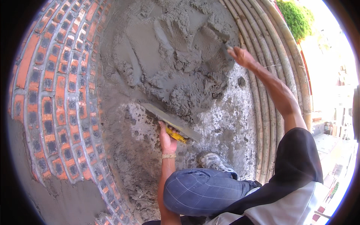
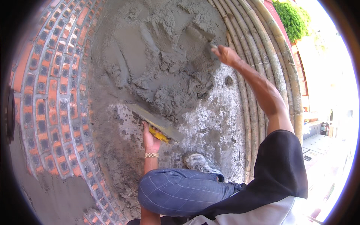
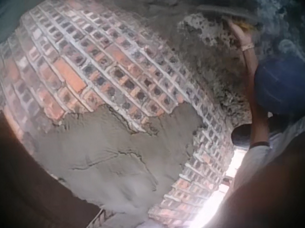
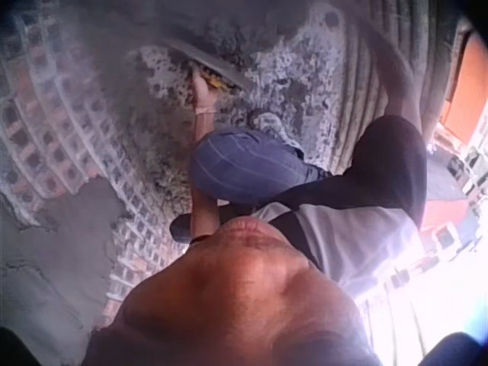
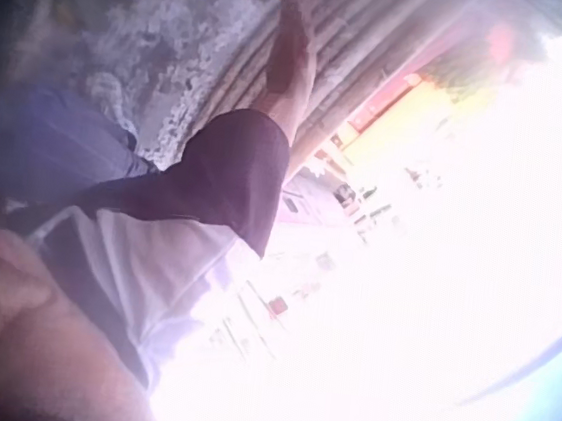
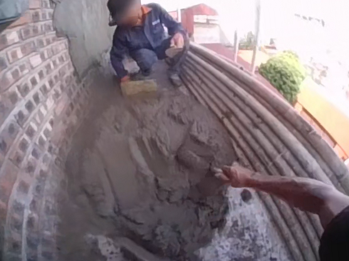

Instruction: The person applies cement mortar to a brick wall using a trowel and a plastering float, spreading and smoothing the mixture over the brick surface.

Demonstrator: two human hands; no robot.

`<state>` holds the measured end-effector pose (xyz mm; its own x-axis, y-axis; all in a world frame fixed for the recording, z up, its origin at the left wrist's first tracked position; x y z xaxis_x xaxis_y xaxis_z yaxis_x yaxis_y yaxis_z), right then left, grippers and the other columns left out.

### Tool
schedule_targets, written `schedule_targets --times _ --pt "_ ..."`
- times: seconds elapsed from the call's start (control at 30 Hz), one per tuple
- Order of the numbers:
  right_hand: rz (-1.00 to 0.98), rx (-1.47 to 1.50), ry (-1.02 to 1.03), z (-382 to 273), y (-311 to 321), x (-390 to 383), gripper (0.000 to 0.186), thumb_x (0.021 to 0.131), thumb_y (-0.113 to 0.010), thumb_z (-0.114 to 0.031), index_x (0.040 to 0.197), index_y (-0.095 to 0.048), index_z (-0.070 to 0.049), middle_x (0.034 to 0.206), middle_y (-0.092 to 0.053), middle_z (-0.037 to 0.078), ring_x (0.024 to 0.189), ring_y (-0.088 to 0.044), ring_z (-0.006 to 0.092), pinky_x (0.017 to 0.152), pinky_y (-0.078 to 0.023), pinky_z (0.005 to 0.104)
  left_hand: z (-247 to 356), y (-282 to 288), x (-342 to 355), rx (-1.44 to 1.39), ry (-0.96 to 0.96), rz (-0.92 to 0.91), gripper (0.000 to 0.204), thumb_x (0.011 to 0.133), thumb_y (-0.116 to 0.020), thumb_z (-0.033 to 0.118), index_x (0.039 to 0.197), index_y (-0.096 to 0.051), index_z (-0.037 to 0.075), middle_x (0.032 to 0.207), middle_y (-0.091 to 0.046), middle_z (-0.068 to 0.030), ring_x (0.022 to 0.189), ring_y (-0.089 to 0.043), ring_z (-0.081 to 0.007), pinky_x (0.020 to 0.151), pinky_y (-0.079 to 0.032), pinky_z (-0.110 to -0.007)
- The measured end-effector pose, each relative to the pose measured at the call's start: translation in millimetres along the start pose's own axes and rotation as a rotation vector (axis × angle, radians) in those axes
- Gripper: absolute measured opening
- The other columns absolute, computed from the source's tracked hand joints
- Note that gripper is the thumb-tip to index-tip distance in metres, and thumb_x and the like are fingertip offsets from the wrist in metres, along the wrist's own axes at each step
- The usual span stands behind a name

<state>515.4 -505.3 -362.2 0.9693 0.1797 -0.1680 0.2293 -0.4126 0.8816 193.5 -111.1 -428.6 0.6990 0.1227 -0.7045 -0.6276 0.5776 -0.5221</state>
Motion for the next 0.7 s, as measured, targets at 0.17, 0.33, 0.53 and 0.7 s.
schedule_targets --times 0.17,0.33,0.53,0.7 --pt "-0.268 0.114 0.367 -104 -122 -113 0.055 0.104 -0.031 -0.057 0.094 -0.052 -0.006 0.057 -0.042 0.003 0.039 -0.032 0.0083 0.029 -0.036 0.027 -3 1 29 0.048 -0.017 0.011 0.039 0.1 -0.056 0.052 0.093 -0.049 0.015 0.076 -0.044 0.0021 0.064 -0.046 -0.0129 0.057 -0.042 -0.032" --pt "-0.312 -0.061 0.444 -147 -142 -190 0.04 0.106 -0.04 -0.048 0.097 -0.05 -0.01 0.055 -0.044 0.002 0.04 -0.033 0.0086 0.032 -0.038 0.0304 -5 27 21 0.138 0.035 0.047 0.038 0.101 -0.054 0.052 0.099 -0.052 0.014 0.074 -0.045 0.0018 0.061 -0.045 -0.0115 0.054 -0.041 -0.03" --pt "-0.176 0.049 0.098 -98 -92 -199 0.036 0.106 -0.043 -0.043 0.098 -0.052 -0.01 0.059 -0.052 0.006 0.042 -0.04 0.0097 0.032 -0.038 0.0312 45 48 27 0.342 -0.069 0.232 0.049 0.104 -0.044 0.054 0.096 -0.059 0.008 0.065 -0.056 0.0005 0.044 -0.048 -0.0077 0.04 -0.04 -0.026" --pt "-0.305 0.332 -0.129 -147 -135 -219 0.042 0.104 -0.051 -0.043 0.096 -0.051 -0.002 0.065 -0.06 0.02 0.053 -0.058 0.0322 0.049 -0.044 0.0484 49 34 57 0.296 -0.142 0.326 0.052 0.104 -0.042 0.055 0.102 -0.06 0.006 0.077 -0.06 -0.0023 0.057 -0.053 -0.0095 0.05 -0.045 -0.027"
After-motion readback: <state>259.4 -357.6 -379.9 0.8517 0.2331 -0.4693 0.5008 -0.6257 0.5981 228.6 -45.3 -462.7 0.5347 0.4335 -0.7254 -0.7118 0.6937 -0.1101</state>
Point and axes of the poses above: each hand's wrist, its own x-axis towards the middle knuckle, its own y-axis out of the back of the hand, z = x × y, the point moved 7 cm from there along x, towards the middle knuckle
